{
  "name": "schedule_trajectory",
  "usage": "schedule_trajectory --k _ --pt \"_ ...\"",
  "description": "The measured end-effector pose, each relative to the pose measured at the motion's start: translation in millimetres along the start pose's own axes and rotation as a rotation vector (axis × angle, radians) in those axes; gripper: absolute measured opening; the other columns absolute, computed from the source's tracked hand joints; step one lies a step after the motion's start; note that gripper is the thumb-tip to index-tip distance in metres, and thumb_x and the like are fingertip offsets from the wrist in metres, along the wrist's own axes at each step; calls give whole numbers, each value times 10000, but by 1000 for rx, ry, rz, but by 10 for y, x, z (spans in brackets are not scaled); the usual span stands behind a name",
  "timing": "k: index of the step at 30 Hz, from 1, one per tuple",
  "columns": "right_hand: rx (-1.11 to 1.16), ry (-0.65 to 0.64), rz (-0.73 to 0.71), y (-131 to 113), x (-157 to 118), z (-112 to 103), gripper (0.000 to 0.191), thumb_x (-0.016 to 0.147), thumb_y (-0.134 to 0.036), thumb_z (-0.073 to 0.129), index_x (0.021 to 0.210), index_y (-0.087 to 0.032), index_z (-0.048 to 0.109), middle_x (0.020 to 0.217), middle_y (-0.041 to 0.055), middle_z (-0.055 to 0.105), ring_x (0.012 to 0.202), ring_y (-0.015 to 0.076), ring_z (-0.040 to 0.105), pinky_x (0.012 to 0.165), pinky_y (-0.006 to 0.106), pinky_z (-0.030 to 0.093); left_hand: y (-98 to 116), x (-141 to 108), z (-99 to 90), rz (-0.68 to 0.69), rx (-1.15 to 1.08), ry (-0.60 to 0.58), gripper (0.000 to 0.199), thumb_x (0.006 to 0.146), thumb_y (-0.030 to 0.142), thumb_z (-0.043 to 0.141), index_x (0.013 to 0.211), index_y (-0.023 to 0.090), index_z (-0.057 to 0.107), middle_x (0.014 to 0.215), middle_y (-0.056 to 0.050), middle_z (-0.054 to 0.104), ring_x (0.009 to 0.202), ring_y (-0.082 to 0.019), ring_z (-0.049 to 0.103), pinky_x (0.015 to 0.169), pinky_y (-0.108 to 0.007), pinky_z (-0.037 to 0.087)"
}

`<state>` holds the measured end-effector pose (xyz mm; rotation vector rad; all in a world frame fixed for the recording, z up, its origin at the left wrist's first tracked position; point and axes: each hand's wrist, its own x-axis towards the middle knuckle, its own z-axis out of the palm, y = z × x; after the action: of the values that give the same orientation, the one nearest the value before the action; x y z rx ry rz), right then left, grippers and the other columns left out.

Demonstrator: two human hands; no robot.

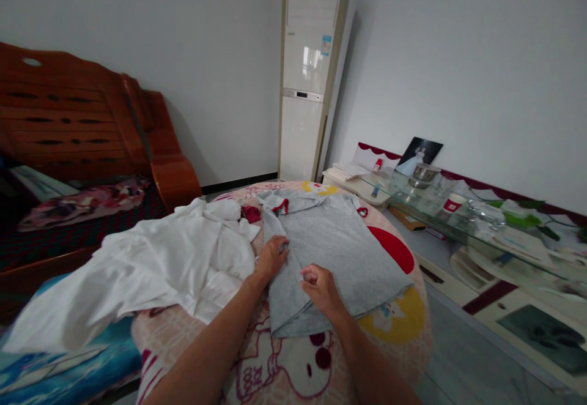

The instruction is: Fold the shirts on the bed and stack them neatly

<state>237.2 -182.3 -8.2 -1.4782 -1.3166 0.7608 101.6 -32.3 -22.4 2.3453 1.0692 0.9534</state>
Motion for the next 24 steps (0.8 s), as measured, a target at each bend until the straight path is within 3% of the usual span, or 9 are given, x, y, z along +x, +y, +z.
schedule_trajectory --k 4,7,10,13,19,24 --pt "97 16 7 38 -54 11 187 659 -204 552 806 -144 651 577 -43 544 510 87 456 494 195 331 32 -3 -13 -52 -4 27 277 745 83 575 1008 145 635 1040 -91 668 995 -198 626 930 -337 476" --pt "146 8 -33 -65 -86 32 213 657 -193 557 828 -144 674 559 -61 495 490 71 398 474 185 298 70 9 -53 -155 -19 79 256 796 190 576 1043 142 627 964 -76 689 866 -178 654 843 -310 496" --pt "126 -58 -91 -227 -131 115 249 679 -181 554 879 -156 700 512 -86 381 464 62 310 449 181 242 104 33 -175 -288 -53 91 335 835 355 569 1082 134 622 872 -68 707 798 -179 669 769 -284 494" --pt "60 -125 -193 -404 -177 261 254 688 -156 548 873 -182 720 566 -62 428 508 75 365 485 186 293 98 43 -363 -377 -72 54 477 817 435 586 1158 102 596 832 -76 712 792 -193 674 738 -277 480" --pt "-27 -285 -369 -673 -226 608 313 700 -95 516 884 -224 734 797 3 631 666 111 523 659 213 418 -90 -9 -738 -412 -89 13 536 727 263 645 1227 89 557 726 -8 681 684 -158 641 648 -234 456" --pt "49 -364 -313 -568 -248 759 353 790 -227 554 1122 -224 673 812 3 656 616 105 542 611 209 436 -226 -116 -1019 -418 27 160 504 707 168 602 1210 143 580 725 9 682 679 -145 631 669 -228 453"
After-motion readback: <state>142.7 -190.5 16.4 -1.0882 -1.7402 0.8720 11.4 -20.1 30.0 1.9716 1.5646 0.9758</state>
